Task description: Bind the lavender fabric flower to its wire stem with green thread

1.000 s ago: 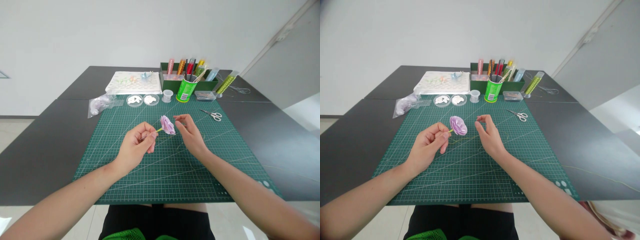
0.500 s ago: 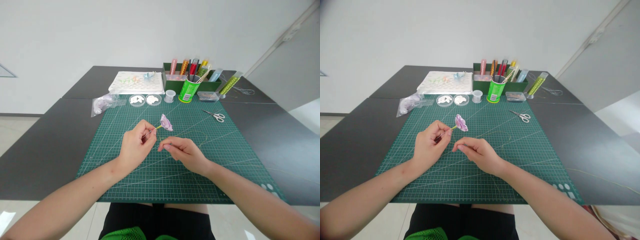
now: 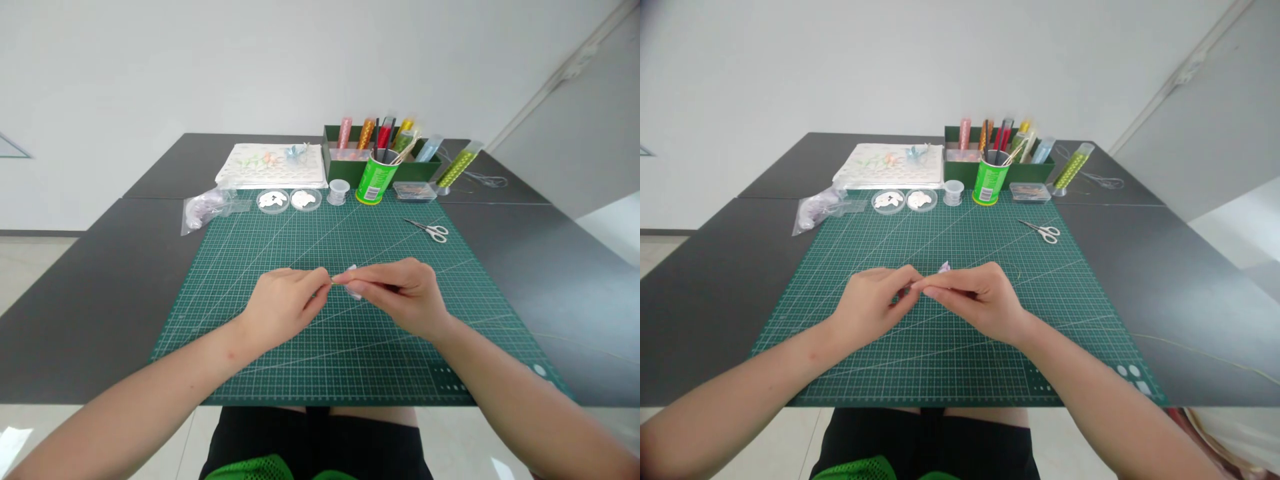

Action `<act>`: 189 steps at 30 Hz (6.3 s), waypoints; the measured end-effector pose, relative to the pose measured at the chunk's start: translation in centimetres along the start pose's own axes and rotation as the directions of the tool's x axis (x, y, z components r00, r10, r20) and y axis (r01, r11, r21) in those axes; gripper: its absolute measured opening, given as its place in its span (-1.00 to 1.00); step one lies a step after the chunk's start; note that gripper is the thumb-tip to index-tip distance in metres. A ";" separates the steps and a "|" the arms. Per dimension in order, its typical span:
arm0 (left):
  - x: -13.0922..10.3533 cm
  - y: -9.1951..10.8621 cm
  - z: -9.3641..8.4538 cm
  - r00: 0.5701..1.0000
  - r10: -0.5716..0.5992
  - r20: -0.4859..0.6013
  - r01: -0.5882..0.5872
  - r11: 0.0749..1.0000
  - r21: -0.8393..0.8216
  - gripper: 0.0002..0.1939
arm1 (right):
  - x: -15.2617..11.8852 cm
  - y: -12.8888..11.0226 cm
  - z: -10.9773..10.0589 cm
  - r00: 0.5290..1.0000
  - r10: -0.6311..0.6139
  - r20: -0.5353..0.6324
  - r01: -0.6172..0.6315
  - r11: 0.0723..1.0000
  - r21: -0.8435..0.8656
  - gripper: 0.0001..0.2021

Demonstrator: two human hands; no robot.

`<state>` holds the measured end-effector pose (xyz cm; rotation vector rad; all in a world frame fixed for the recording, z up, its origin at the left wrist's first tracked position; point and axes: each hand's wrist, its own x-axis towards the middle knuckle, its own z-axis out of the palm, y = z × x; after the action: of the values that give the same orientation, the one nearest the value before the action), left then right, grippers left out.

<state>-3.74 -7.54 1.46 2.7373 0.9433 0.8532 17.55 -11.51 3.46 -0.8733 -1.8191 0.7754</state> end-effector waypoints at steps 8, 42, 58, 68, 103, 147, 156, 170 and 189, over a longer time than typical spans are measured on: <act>-0.1 0.5 0.0 0.986 0.162 0.040 -0.153 0.976 -0.157 -0.83 | 1.3 1.7 -1.2 0.961 0.264 -0.076 -0.264 0.964 0.012 -0.84; 0.2 -0.7 0.0 0.992 -0.038 -0.119 0.042 0.999 0.031 -0.82 | 0.5 0.8 -1.8 0.948 0.078 0.310 -0.125 0.983 0.134 -0.73; -0.2 0.8 0.0 0.995 0.089 -0.041 -0.095 0.977 -0.191 -0.86 | 1.0 3.2 -2.2 0.963 0.241 0.119 -0.259 0.951 0.171 -0.41; -0.1 0.9 -1.0 0.980 -0.027 -0.197 -0.028 0.962 -0.270 -0.86 | 1.1 3.3 -1.9 0.887 0.359 0.289 -0.436 0.859 0.269 -0.35; 1.1 0.4 -1.1 0.877 -0.436 0.204 0.354 0.296 -0.887 -0.87 | 1.9 6.6 -3.6 0.849 0.303 -0.433 -0.510 0.685 -0.520 -0.84; 0.7 1.5 0.0 0.811 -0.415 0.413 0.488 0.090 -0.868 -0.84 | 0.1 1.4 4.2 0.757 0.646 -0.096 -0.412 0.586 0.698 -0.81; 0.7 1.3 -0.3 0.844 -0.418 0.335 0.443 0.194 -0.875 -0.79 | 0.3 1.5 3.8 0.818 0.555 -0.150 -0.377 0.714 0.590 -0.86; 1.0 0.6 -0.6 0.845 -0.517 0.139 0.381 0.399 -0.834 -0.82 | 0.4 2.0 2.6 0.842 0.506 -0.187 -0.404 0.821 0.405 -0.88; 1.0 -0.4 0.0 0.831 -0.522 0.195 0.507 0.562 -0.654 -0.84 | 0.4 -0.3 -0.8 0.965 0.250 0.076 -0.260 0.950 0.175 -0.85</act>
<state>-3.28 -6.62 1.81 1.6788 1.0711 0.8721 18.06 -11.21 4.13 -0.9850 -1.6667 1.1214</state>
